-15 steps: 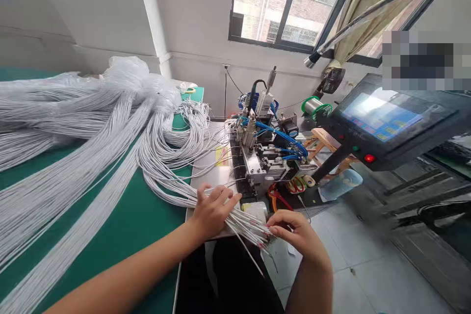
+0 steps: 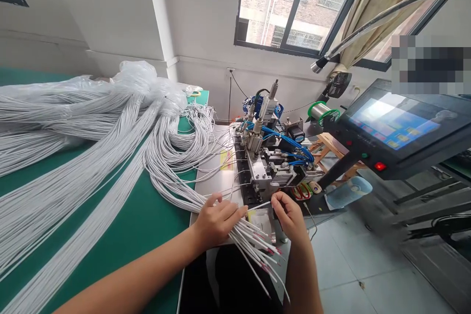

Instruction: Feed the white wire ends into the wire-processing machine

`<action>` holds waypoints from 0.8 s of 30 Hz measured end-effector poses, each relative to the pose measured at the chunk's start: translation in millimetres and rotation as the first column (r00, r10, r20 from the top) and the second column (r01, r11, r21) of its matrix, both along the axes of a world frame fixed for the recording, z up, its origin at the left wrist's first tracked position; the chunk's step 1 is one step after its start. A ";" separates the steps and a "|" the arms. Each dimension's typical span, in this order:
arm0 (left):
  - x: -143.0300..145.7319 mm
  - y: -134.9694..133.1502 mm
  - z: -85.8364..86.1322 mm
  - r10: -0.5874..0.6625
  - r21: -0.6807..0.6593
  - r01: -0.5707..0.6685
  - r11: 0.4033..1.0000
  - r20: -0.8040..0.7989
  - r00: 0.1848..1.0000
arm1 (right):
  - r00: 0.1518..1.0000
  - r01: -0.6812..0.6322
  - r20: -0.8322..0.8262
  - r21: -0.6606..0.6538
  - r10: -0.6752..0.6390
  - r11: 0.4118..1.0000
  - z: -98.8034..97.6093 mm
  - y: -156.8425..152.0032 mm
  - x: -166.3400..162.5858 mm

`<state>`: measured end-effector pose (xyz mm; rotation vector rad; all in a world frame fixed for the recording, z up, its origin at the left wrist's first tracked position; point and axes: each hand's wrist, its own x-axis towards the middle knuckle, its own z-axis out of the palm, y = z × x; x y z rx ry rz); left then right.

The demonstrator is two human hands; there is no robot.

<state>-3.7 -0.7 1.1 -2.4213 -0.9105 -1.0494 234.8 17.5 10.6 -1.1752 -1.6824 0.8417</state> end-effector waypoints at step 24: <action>10.6 6.6 -7.2 0.218 -0.211 -0.227 0.951 -0.064 0.974 | 0.966 -0.074 -0.258 -0.325 -0.013 0.943 -45.2 35.1 -4.8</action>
